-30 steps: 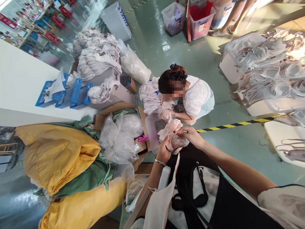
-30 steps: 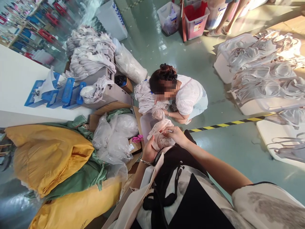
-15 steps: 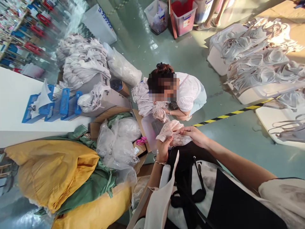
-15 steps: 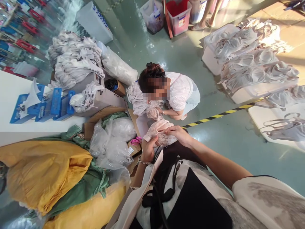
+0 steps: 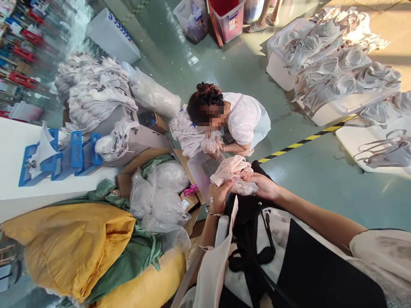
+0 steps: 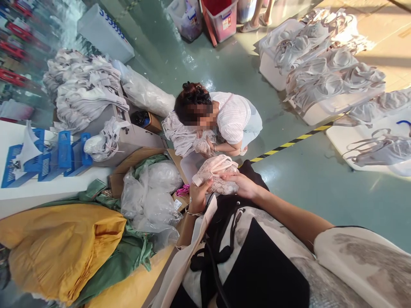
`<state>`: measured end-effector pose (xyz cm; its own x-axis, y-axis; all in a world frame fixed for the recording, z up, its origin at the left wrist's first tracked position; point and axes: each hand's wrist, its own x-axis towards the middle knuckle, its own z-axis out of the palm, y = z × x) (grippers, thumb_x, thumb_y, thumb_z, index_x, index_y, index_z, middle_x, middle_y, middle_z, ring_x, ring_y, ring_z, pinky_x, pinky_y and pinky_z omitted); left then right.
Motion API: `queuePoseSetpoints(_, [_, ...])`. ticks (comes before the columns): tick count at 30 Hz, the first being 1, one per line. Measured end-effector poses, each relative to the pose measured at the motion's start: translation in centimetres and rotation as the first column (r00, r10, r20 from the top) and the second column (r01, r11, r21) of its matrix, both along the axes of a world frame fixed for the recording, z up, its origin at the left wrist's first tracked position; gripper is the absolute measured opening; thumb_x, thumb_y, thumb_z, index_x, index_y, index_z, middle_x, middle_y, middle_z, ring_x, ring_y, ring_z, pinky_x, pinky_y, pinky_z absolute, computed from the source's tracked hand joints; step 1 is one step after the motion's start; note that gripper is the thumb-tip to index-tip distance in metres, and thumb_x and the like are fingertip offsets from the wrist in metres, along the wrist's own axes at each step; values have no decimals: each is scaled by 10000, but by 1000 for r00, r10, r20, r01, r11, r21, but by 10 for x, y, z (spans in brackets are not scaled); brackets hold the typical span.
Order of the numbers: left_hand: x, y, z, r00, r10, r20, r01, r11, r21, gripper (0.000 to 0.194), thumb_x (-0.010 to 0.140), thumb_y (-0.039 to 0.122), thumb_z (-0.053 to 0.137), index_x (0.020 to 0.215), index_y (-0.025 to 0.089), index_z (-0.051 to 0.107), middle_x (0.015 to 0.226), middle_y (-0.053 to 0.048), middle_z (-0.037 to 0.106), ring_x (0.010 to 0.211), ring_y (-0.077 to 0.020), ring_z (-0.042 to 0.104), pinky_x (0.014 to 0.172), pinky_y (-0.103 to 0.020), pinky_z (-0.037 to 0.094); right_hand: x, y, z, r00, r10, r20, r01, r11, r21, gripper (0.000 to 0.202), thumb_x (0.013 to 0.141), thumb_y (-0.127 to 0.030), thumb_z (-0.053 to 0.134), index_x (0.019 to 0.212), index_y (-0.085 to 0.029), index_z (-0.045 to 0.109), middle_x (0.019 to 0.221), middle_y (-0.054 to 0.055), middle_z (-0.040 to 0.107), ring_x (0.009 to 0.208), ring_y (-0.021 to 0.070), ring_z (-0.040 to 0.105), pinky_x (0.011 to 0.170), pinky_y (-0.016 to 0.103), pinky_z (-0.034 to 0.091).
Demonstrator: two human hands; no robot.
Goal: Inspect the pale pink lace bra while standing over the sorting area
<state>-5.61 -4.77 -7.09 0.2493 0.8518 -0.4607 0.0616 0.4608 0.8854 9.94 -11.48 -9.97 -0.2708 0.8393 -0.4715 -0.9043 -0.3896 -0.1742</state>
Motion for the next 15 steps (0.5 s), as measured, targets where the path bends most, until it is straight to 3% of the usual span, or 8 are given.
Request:
queuePoseSetpoints(9, [-5, -9, -1, 1000, 2, 13, -1, 999, -46, 419, 618, 352, 914, 957, 144, 781, 1008, -101, 793, 1018, -289, 729, 958, -401, 555, -5, -6, -2, 999, 14, -51, -12, 999, 52, 228, 839, -118, 636, 1045, -105, 733, 1068, 114, 769, 970, 199, 739, 1115, 402, 485])
queuePoseSetpoints(15, [-5, -12, 2, 994, -33, 106, 38, 998, -48, 404, 671, 370, 892, 989, 150, 776, 1070, -107, 777, 1103, -285, 703, 1040, -419, 527, -8, -6, -5, 999, 19, 28, -21, 997, 80, 255, 762, -181, 761, 1010, -119, 762, 1024, 95, 780, 930, 197, 742, 1009, 348, 549])
